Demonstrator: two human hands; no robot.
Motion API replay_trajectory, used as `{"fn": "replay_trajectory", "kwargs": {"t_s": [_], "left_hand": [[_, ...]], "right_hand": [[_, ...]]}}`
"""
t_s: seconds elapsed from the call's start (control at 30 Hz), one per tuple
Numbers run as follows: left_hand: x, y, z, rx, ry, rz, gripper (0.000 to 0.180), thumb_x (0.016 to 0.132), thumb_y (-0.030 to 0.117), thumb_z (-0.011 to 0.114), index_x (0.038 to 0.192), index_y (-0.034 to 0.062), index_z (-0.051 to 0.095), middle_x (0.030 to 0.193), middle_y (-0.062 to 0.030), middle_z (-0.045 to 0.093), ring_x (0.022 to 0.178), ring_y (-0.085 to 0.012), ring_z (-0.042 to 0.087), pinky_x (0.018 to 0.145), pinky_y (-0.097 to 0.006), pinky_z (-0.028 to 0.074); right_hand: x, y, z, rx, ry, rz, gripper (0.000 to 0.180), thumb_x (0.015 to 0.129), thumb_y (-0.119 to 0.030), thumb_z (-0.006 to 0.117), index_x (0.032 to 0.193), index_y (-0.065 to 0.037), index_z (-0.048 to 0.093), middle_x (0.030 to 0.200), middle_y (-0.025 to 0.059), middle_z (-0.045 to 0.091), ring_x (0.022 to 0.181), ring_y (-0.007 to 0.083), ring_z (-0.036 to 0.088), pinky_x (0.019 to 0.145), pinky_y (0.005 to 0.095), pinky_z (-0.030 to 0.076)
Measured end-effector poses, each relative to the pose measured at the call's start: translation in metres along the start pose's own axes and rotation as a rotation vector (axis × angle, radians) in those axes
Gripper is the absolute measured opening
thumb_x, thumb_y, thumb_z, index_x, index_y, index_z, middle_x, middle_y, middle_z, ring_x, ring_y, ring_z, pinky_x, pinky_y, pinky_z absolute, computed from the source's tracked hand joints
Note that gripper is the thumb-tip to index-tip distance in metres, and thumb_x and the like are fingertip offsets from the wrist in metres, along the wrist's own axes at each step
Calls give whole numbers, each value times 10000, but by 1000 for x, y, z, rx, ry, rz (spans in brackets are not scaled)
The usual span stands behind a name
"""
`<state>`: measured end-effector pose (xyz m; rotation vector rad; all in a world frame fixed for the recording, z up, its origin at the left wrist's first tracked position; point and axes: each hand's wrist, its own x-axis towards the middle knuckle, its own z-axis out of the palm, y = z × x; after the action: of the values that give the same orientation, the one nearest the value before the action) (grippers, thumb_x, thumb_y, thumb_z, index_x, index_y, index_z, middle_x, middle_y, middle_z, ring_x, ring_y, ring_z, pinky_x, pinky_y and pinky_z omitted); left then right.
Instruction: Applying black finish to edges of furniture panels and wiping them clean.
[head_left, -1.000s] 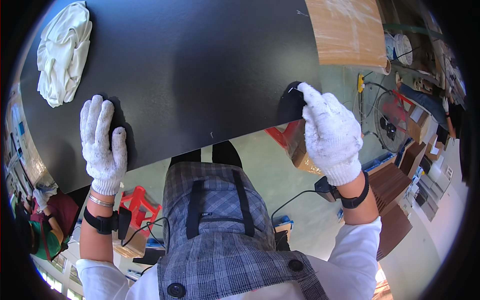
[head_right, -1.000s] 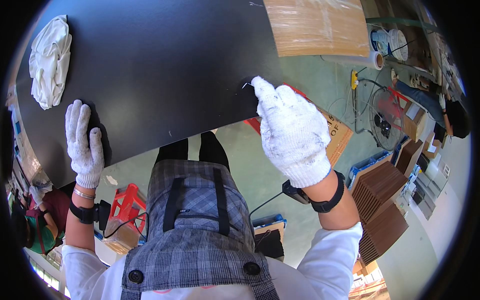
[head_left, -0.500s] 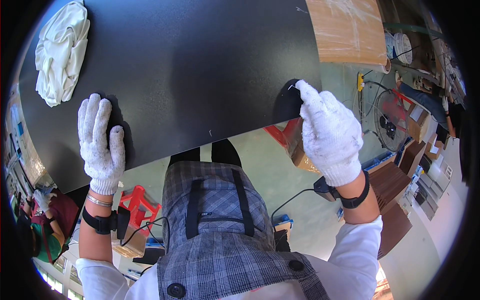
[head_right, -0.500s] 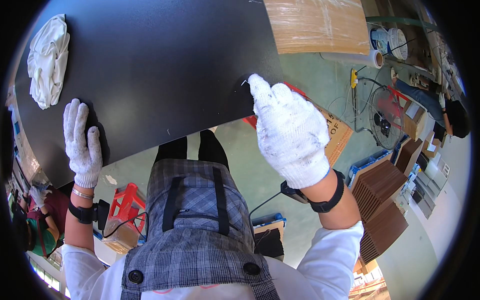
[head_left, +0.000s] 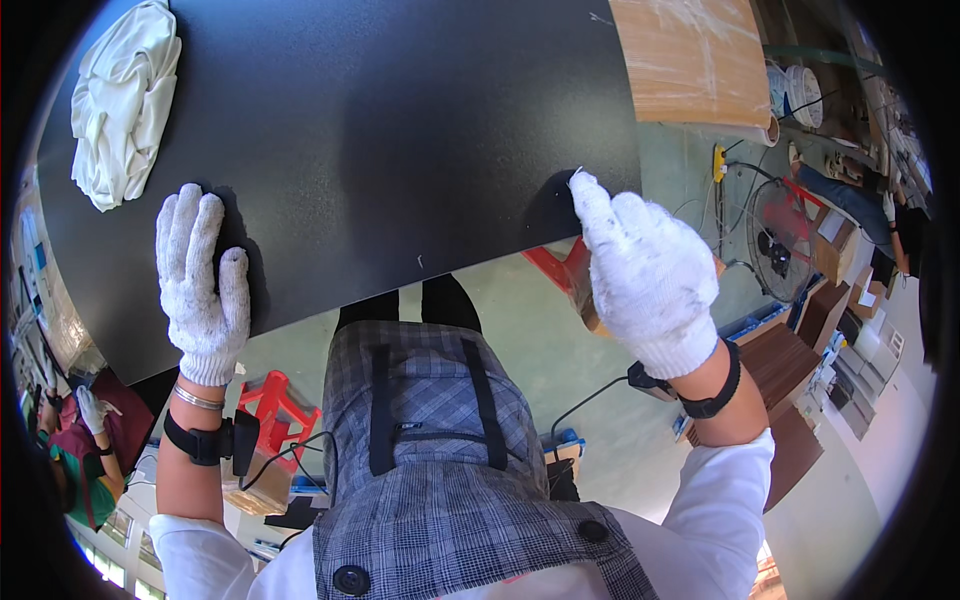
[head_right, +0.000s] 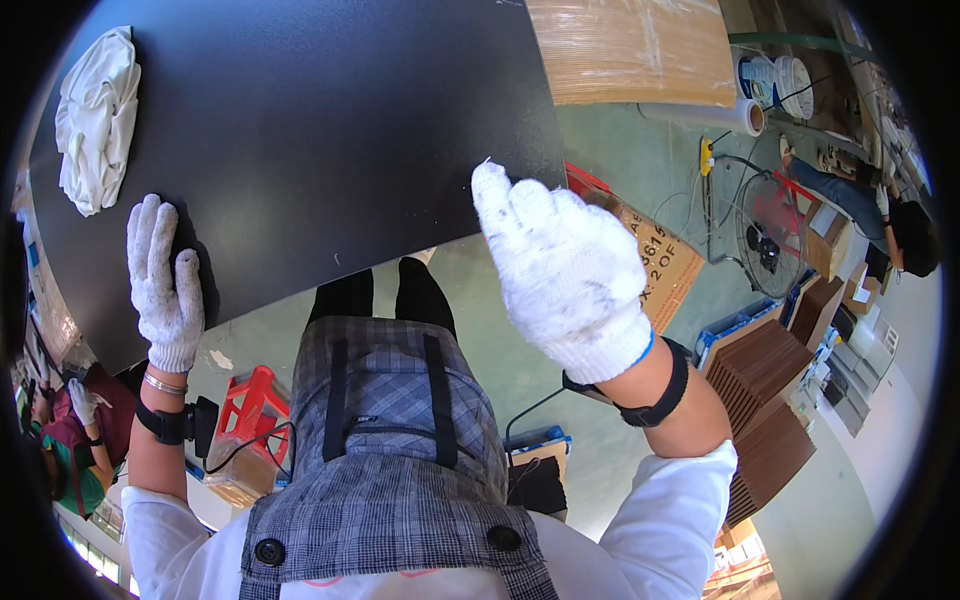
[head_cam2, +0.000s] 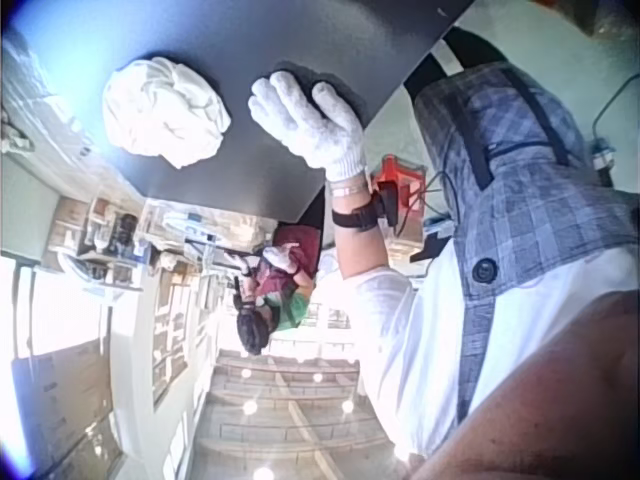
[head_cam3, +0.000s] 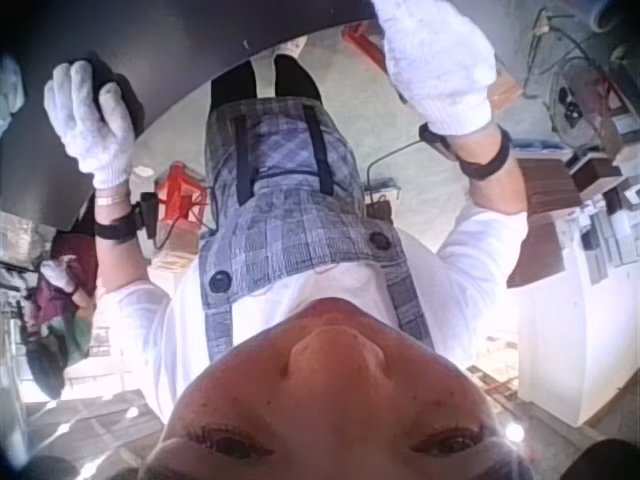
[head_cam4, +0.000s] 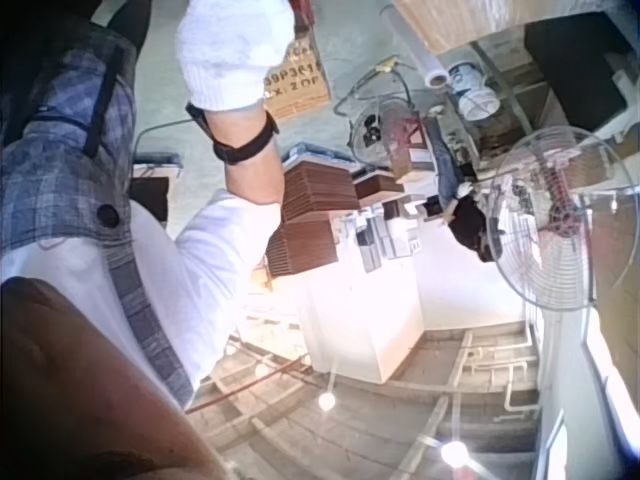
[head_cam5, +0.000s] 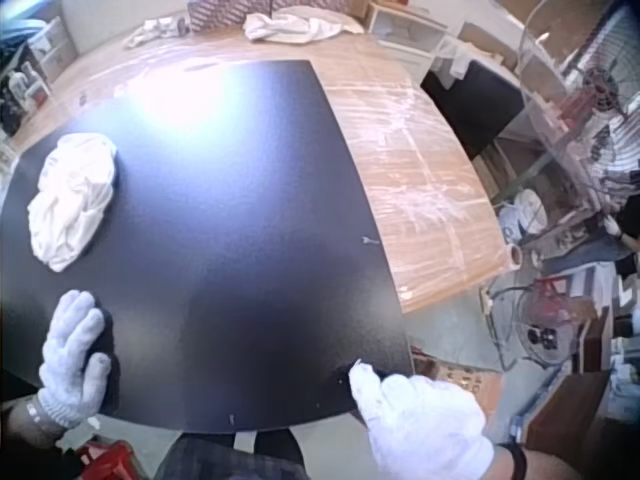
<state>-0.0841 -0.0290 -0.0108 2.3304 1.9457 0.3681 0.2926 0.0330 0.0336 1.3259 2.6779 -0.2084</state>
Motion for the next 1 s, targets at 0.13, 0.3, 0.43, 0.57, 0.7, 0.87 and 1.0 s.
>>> {"fn": "replay_trajectory", "kwargs": {"t_s": [0.13,0.3,0.43,0.57,0.7,0.87,1.0], "left_hand": [[0,0,-1,1,-8,-8,450,881,80,575,1331,69,559,1425,-166,482,1358,-383,396,1126,-450,310],[0,1,0,1,-1,-5,448,879,79,572,1327,69,563,1421,-168,486,1354,-386,401,1125,-450,312],[0,0,0,-4,-1,-2,452,874,77,574,1326,68,563,1420,-169,487,1353,-387,401,1125,-447,313],[0,1,0,1,0,-7,454,872,73,577,1326,68,564,1421,-168,487,1355,-385,400,1124,-448,314],[1,1,-1,-4,2,-4,453,873,70,581,1325,69,564,1420,-166,487,1357,-382,399,1123,-447,315],[1,1,0,-11,3,-6,450,876,72,583,1326,69,564,1421,-165,486,1357,-379,399,1126,-448,311],[-1,1,-1,-6,6,-7,449,874,70,582,1322,70,567,1420,-164,487,1355,-378,401,1125,-447,313]], "right_hand": [[-1,9,6,129,48,65,491,780,-92,606,1265,-51,541,812,78,568,707,244,605,609,361,503],[0,10,9,144,140,120,496,756,-80,652,1243,-68,558,799,85,568,696,261,610,591,380,504],[0,10,8,127,131,108,498,756,-88,648,1245,-62,555,800,89,566,702,264,612,598,376,509],[1,6,5,80,104,104,491,761,-92,629,1244,-55,553,812,92,568,719,262,615,603,373,511],[1,5,3,16,67,71,510,763,-85,593,1266,-25,534,822,93,561,722,253,608,603,368,509],[0,3,3,-48,23,38,539,752,-83,586,1281,-5,522,830,95,553,716,247,594,601,356,501],[-1,2,1,13,48,18,517,768,-64,612,1280,-44,542,811,93,561,704,258,595,604,360,497]]}}
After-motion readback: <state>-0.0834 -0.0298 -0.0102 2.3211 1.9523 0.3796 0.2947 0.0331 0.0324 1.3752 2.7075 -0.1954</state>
